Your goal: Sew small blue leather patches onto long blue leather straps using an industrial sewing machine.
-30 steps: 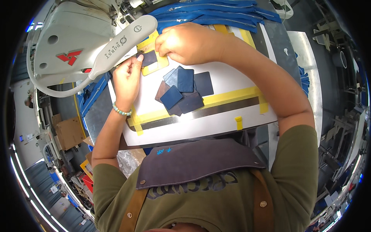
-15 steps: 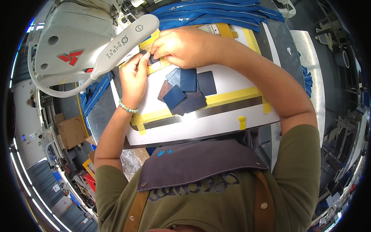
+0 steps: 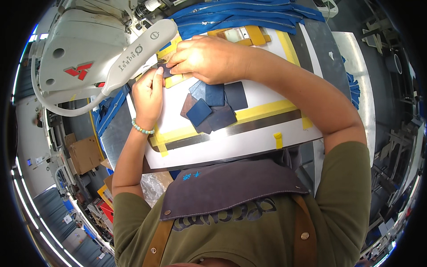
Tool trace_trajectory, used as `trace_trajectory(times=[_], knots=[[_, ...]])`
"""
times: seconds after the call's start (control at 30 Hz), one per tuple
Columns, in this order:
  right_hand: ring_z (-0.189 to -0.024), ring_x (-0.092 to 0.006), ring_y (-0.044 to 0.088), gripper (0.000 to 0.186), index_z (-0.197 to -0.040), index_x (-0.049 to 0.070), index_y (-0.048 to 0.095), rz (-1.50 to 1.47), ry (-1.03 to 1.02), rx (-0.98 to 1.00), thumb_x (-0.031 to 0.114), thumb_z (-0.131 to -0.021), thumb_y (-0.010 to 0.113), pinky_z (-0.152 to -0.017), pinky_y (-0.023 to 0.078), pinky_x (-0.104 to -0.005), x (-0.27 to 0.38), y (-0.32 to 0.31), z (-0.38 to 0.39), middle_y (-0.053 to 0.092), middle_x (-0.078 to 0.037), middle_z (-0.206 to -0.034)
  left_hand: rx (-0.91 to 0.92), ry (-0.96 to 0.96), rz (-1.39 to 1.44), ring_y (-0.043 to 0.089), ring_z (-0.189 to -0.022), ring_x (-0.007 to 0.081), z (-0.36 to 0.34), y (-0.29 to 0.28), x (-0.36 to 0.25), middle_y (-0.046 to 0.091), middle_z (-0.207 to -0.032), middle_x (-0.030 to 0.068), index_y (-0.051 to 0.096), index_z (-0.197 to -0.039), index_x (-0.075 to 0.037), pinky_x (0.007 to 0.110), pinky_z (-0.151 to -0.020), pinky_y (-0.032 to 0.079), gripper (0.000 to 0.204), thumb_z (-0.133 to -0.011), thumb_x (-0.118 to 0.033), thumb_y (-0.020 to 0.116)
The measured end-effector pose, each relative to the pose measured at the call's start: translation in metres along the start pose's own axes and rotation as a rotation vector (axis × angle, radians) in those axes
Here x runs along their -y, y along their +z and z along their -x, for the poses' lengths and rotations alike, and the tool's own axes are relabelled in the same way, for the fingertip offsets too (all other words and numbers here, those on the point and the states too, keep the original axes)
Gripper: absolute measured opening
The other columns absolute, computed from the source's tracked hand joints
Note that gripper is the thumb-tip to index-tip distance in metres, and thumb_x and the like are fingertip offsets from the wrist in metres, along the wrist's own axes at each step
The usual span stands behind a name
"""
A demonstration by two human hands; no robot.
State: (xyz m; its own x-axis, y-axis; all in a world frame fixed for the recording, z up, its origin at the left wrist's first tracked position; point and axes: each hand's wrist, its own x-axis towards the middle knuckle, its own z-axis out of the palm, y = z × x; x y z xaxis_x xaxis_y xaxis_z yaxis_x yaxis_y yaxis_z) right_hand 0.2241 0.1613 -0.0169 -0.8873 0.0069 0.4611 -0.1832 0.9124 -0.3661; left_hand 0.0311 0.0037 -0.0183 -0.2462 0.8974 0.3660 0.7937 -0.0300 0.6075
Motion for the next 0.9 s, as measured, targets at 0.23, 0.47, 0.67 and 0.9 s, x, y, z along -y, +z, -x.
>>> trace_trajectory(times=[0.23,0.47,0.67,0.9], knots=[[-0.127,-0.0301,0.064,0.034,-0.122,0.008,0.077,0.025,0.027,0.009,0.006,-0.09,0.068,-0.109,0.049,-0.0454,0.004,0.002,-0.003,0.072,-0.005,-0.134,-0.016,0.052,0.006,0.049,-0.061,0.0153,-0.004,0.013,-0.002,0.057,-0.069,0.0076,0.062,-0.08,0.002,0.033,-0.06,0.043,0.031,-0.106,-0.014,0.063],[-0.117,-0.0239,0.064,0.023,-0.109,0.006,0.078,0.124,-0.005,-0.033,0.013,-0.092,0.064,-0.102,0.051,-0.0411,0.011,0.007,-0.003,0.072,-0.005,-0.124,-0.022,0.19,-0.192,0.058,-0.063,0.0346,-0.006,0.017,-0.007,0.06,-0.075,0.0176,0.062,-0.085,0.003,0.043,-0.063,0.047,0.023,-0.104,-0.01,0.062],[-0.115,-0.0252,0.065,0.022,-0.108,0.006,0.078,0.112,-0.034,-0.086,0.011,-0.091,0.065,-0.098,0.053,-0.0418,-0.001,0.005,0.0,0.073,-0.006,-0.121,0.026,0.269,-0.214,0.059,-0.063,0.0351,-0.006,0.001,-0.018,0.059,-0.075,0.0174,0.061,-0.083,0.0,0.044,-0.061,0.047,0.022,-0.099,-0.011,0.069],[-0.119,-0.0216,0.065,0.044,-0.14,0.005,0.065,-0.579,0.43,-0.294,0.005,-0.096,0.058,-0.098,0.054,-0.0329,-0.004,-0.023,-0.009,0.072,-0.012,-0.129,-0.038,0.645,-0.256,0.074,-0.079,0.027,0.006,-0.024,-0.015,0.078,-0.102,0.0124,0.067,-0.087,-0.002,0.034,-0.068,0.058,0.019,-0.08,-0.003,0.085]])
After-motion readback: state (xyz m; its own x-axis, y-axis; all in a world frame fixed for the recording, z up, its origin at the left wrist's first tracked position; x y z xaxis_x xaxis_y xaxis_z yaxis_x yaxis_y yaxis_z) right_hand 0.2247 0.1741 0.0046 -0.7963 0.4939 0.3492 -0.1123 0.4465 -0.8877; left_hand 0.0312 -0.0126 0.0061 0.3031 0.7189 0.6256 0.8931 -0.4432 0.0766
